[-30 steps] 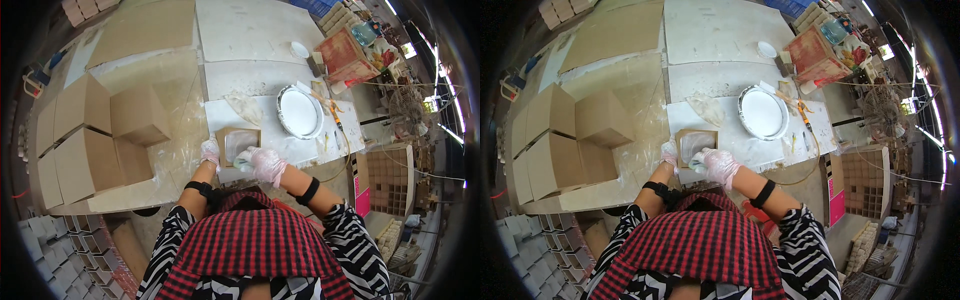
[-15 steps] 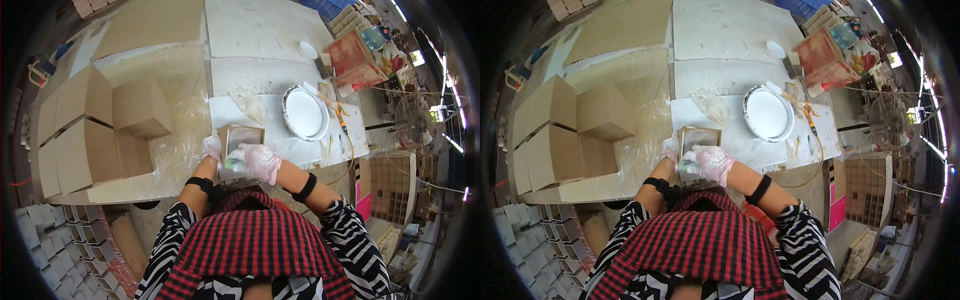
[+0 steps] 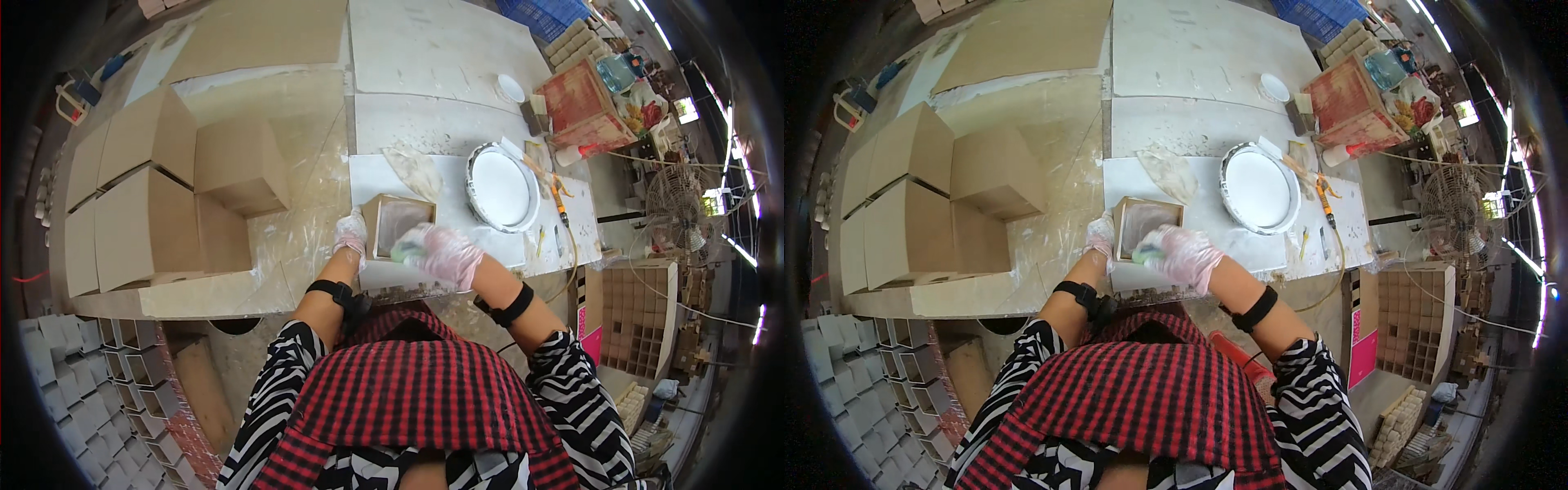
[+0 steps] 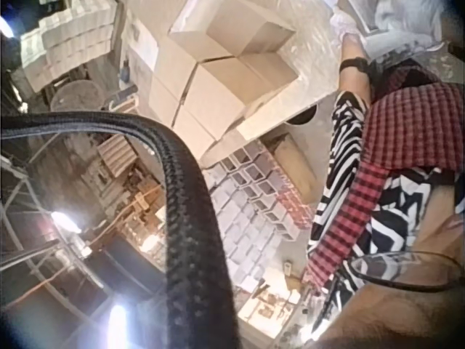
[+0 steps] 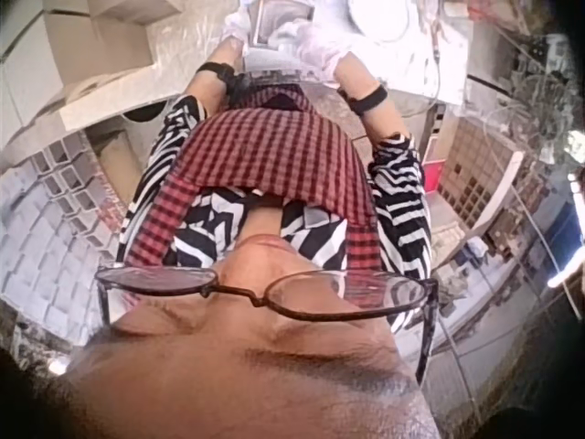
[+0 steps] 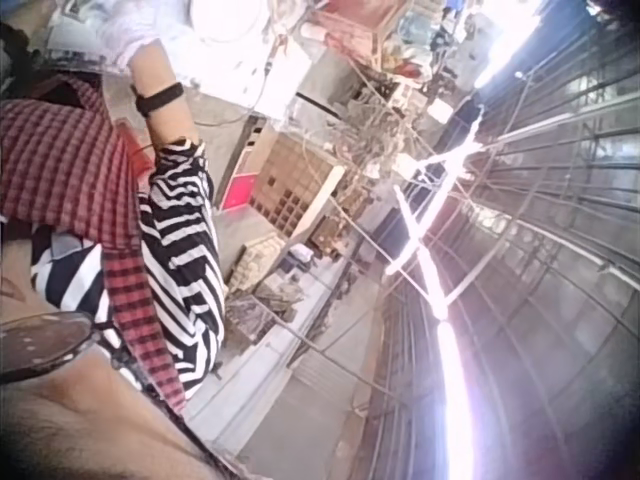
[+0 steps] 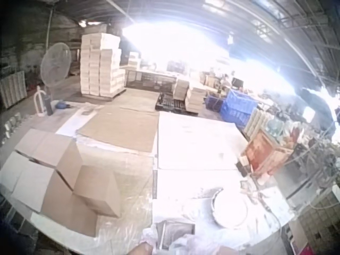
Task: The person applies a white substance to the edges and interior of wooden boxes using a green sponge and stacks the finished boxes onto a large pile.
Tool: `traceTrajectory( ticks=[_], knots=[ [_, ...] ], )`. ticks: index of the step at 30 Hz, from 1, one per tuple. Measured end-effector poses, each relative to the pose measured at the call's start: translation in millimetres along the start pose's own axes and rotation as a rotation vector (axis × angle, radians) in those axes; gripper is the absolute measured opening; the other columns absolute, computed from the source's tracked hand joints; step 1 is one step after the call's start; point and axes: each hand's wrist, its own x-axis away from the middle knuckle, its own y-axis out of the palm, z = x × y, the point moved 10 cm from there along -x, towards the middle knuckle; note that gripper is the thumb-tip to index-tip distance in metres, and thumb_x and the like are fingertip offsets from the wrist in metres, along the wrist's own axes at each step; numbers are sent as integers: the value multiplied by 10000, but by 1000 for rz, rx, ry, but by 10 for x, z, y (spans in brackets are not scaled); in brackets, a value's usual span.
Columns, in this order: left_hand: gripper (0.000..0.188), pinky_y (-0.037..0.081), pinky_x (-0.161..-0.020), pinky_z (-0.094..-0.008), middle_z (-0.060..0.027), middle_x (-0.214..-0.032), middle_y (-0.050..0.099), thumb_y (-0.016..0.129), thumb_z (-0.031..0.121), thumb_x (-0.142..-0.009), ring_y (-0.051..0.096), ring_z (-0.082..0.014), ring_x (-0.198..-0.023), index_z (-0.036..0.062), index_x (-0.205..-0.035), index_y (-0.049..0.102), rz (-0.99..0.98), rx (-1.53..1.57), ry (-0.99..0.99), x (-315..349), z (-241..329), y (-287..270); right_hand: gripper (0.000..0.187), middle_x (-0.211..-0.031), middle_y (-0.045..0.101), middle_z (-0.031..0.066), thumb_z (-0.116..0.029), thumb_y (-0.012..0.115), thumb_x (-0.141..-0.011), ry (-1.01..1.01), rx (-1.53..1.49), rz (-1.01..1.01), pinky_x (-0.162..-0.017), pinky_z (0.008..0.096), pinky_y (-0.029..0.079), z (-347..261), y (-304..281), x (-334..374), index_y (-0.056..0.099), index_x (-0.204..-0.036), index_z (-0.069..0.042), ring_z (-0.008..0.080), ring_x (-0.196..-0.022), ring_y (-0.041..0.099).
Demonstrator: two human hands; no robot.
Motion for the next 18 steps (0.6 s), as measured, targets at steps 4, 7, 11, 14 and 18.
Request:
traceTrajectory(
  ticks=[4,7,11,14,18],
  knots=[
    [620,438,-837,-425,-272,-1004,592,367,507,-881,544,-392,-1032,-46,-969,633,2,-2,41,-55,-5,20,362,-1010,627,141,-291,571,-836,153,-199,-40,-794,316,469,12,-5,-182,571,-1100,-43,251,-908,605],
    [623,439,-830,-427,-273,-997,593,381,512,-874,550,-391,-1022,-51,-953,634,0,-31,53,-111,-40,30,402,-989,630,155,-296,583,-820,108,-211,-99,-807,331,460,8,212,-241,560,-1130,-42,256,-911,602],
    [611,442,-815,-431,-279,-974,596,390,500,-872,556,-400,-1000,-56,-929,637,-11,55,28,-142,-144,22,425,-987,630,165,-314,596,-810,80,-59,-310,-802,333,461,-135,308,-191,568,-1121,-25,259,-909,601],
    [593,442,-811,-436,-285,-956,598,400,482,-871,559,-404,-989,-58,-920,640,30,31,32,-40,-112,3,442,-1000,629,162,-328,600,-811,188,-162,-318,-802,330,461,-48,171,-186,572,-1110,-4,245,-915,598],
    [588,437,-814,-444,-291,-963,592,407,476,-870,554,-407,-996,-63,-921,636,10,137,11,-77,-134,59,459,-1034,629,164,-346,573,-834,202,-310,-269,-804,339,456,74,301,-248,560,-1119,15,248,-945,594]
  ],
)
